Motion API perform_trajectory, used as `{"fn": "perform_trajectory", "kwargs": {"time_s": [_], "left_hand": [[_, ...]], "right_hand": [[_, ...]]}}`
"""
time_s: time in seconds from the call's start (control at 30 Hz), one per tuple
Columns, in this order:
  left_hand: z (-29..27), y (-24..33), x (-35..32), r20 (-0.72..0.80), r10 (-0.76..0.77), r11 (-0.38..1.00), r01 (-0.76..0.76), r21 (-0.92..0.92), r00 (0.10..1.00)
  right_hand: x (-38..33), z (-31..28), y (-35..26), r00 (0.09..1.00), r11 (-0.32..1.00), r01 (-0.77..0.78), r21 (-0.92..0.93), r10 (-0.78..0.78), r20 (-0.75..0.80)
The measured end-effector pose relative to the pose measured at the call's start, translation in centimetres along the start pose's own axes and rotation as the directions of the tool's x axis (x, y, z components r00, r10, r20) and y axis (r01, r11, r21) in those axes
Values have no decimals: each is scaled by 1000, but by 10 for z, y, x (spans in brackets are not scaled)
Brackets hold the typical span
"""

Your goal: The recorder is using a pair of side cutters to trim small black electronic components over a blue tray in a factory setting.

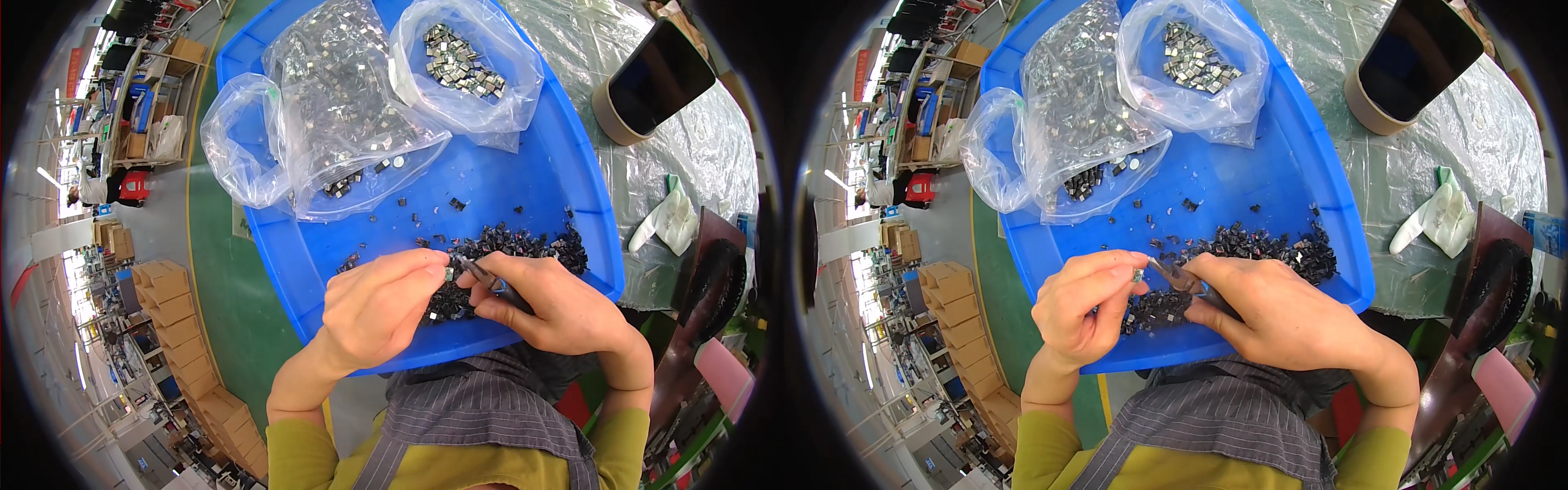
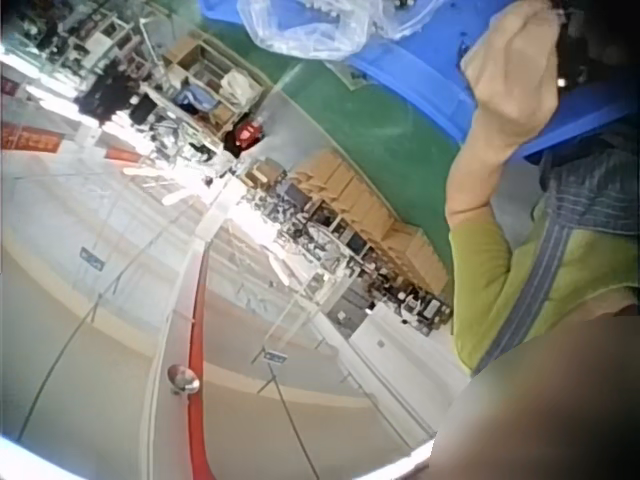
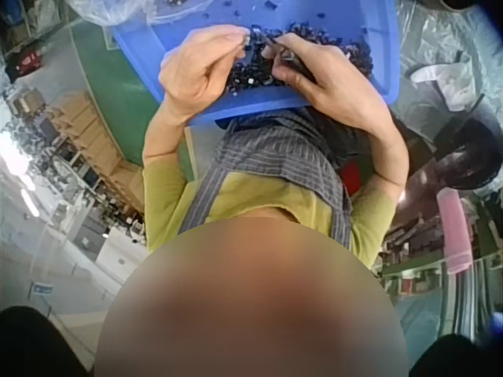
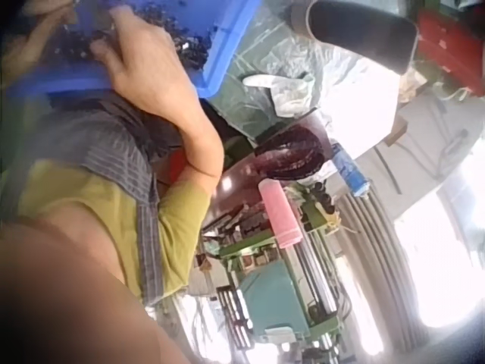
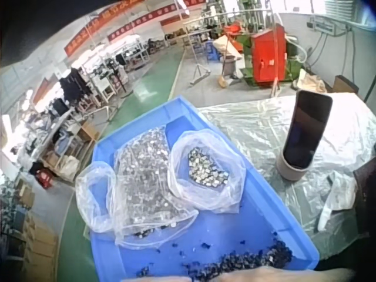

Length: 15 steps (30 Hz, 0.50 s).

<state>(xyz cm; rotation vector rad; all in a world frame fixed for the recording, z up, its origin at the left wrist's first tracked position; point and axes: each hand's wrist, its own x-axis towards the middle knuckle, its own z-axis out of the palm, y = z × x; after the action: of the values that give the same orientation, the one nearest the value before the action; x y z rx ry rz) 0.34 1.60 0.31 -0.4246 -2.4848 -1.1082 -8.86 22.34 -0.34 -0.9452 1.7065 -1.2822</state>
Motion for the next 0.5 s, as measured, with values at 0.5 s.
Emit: {"fn": "perform_trajectory", "kwargs": {"time_s": [0.5], "left_hand": [[0,0,3,-3,75,996,-75,41,997]], "right_hand": [[0,-2,1,996,999,-43,-4,43,81]]}}
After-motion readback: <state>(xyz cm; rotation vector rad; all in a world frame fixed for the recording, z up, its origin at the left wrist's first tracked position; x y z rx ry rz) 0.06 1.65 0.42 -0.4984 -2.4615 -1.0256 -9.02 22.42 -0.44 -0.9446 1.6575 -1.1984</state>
